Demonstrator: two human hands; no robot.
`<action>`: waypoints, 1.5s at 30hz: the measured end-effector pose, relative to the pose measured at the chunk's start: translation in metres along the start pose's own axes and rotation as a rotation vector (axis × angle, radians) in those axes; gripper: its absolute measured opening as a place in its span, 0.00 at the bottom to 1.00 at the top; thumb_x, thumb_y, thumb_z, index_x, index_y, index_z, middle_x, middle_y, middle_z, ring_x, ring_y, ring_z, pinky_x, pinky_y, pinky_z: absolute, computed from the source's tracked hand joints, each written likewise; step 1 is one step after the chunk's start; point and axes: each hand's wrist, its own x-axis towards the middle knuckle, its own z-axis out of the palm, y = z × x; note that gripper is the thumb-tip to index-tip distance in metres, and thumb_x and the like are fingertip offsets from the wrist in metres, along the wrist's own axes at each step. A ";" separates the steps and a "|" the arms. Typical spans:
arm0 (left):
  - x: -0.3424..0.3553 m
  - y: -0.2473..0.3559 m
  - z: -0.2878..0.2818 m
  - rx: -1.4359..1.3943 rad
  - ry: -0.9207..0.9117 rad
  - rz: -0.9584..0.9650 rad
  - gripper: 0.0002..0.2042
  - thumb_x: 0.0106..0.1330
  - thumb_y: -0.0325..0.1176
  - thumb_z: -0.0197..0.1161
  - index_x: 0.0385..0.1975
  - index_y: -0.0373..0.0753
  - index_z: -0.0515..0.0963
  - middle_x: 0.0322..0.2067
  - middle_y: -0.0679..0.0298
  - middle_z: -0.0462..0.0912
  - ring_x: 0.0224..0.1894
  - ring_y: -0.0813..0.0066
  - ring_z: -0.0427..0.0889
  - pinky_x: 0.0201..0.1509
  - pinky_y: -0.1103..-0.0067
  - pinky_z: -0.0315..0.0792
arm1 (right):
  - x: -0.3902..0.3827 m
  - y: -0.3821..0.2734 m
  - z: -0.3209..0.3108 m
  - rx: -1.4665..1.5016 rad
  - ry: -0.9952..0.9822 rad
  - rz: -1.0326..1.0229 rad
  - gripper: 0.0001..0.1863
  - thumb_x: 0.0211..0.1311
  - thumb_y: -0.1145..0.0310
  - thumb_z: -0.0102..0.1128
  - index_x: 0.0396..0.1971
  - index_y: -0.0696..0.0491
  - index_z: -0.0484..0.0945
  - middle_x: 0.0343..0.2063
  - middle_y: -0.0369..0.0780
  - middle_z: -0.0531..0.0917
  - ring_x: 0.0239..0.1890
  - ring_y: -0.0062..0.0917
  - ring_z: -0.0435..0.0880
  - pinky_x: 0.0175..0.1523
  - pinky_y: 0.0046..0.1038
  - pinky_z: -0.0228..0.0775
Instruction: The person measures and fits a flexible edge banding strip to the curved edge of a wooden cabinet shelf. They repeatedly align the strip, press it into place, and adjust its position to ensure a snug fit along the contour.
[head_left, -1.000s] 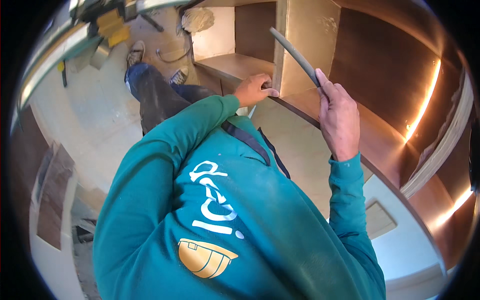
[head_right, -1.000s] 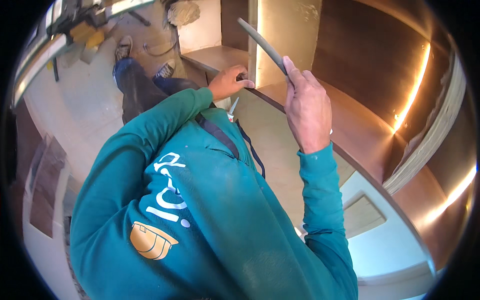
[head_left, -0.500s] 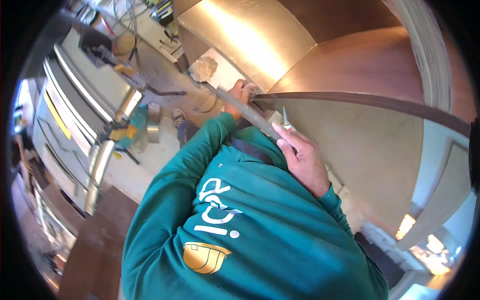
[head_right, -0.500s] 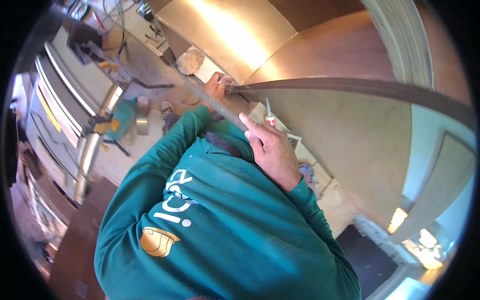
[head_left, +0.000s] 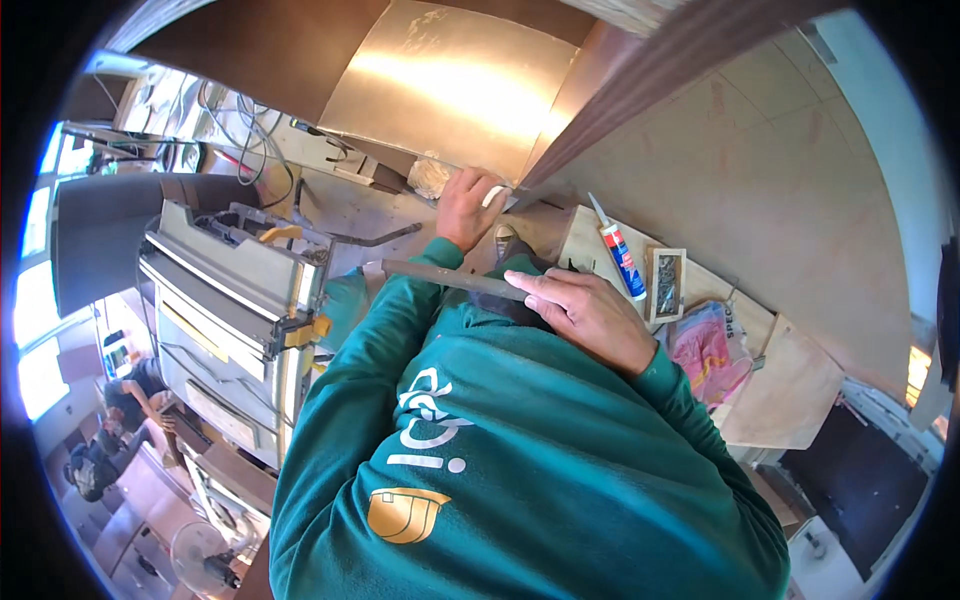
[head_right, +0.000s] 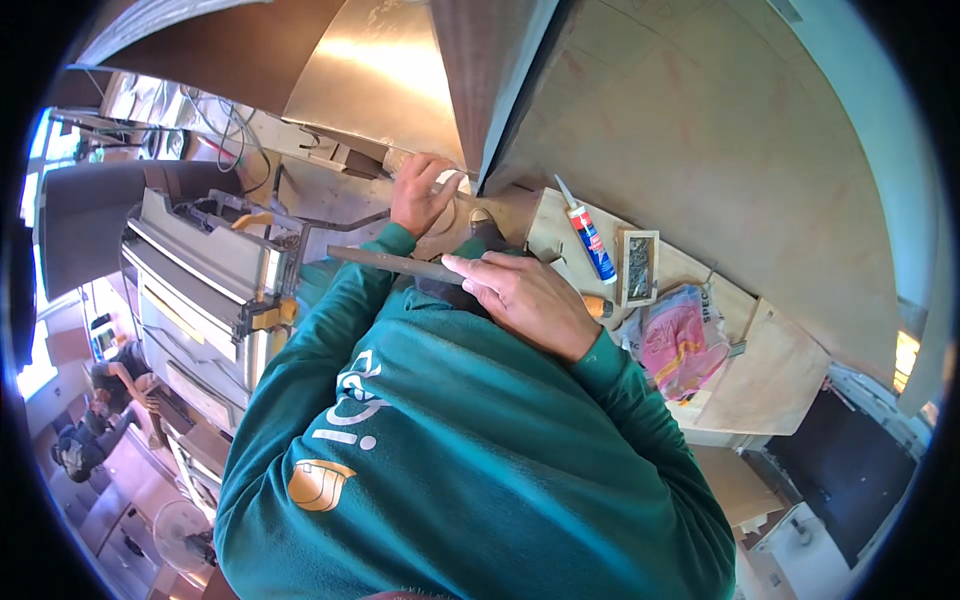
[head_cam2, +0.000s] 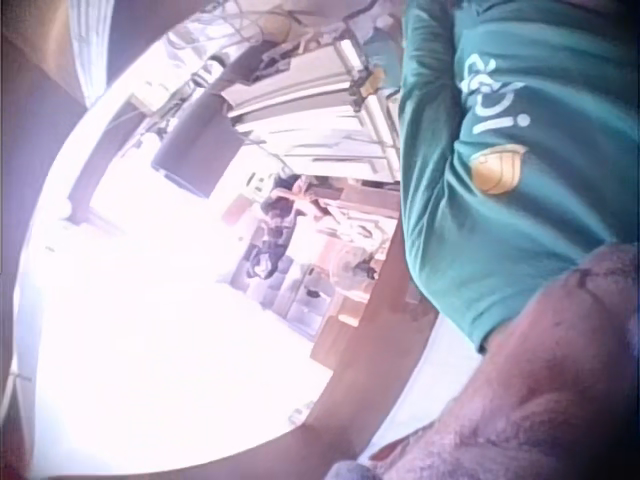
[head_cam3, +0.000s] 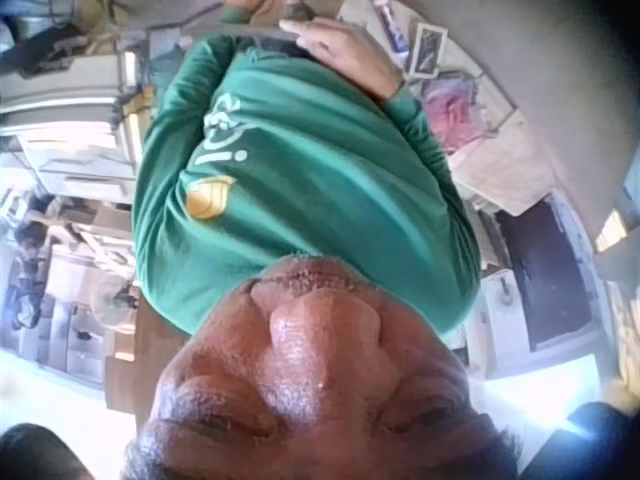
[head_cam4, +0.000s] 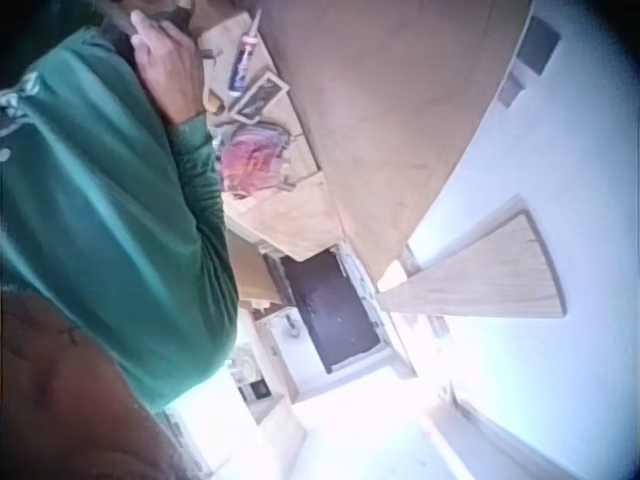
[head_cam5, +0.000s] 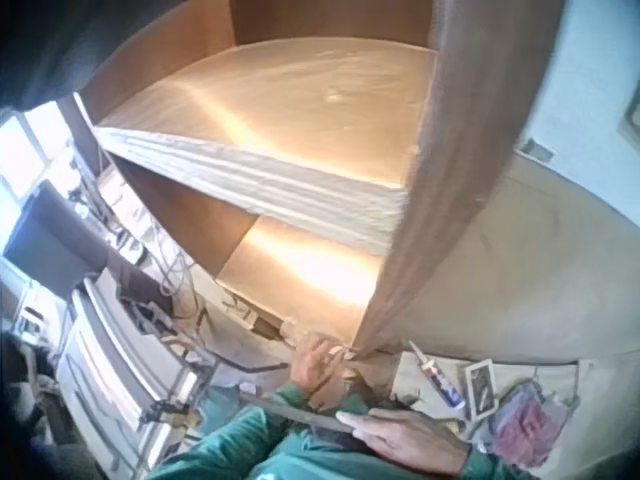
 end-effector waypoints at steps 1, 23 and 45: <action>0.002 0.000 -0.002 0.021 -0.037 0.032 0.09 0.58 0.32 0.74 0.36 0.41 0.83 0.37 0.61 0.82 0.42 0.57 0.80 0.45 0.64 0.75 | 0.001 0.004 0.003 0.007 0.001 -0.010 0.21 0.72 0.67 0.58 0.63 0.46 0.79 0.36 0.45 0.83 0.38 0.44 0.83 0.44 0.43 0.76; 0.018 -0.019 -0.018 -0.001 -0.371 0.223 0.10 0.62 0.29 0.67 0.43 0.40 0.82 0.41 0.55 0.80 0.43 0.50 0.81 0.46 0.62 0.78 | -0.012 0.006 0.023 0.073 0.182 0.024 0.20 0.72 0.67 0.58 0.62 0.46 0.79 0.36 0.46 0.82 0.37 0.43 0.83 0.42 0.40 0.75; 0.038 -0.037 -0.011 0.151 -0.457 0.505 0.06 0.66 0.37 0.62 0.39 0.46 0.77 0.36 0.63 0.77 0.40 0.61 0.83 0.37 0.65 0.81 | 0.020 -0.036 0.025 0.068 0.234 0.014 0.20 0.72 0.66 0.57 0.61 0.52 0.80 0.55 0.49 0.84 0.56 0.45 0.83 0.62 0.38 0.74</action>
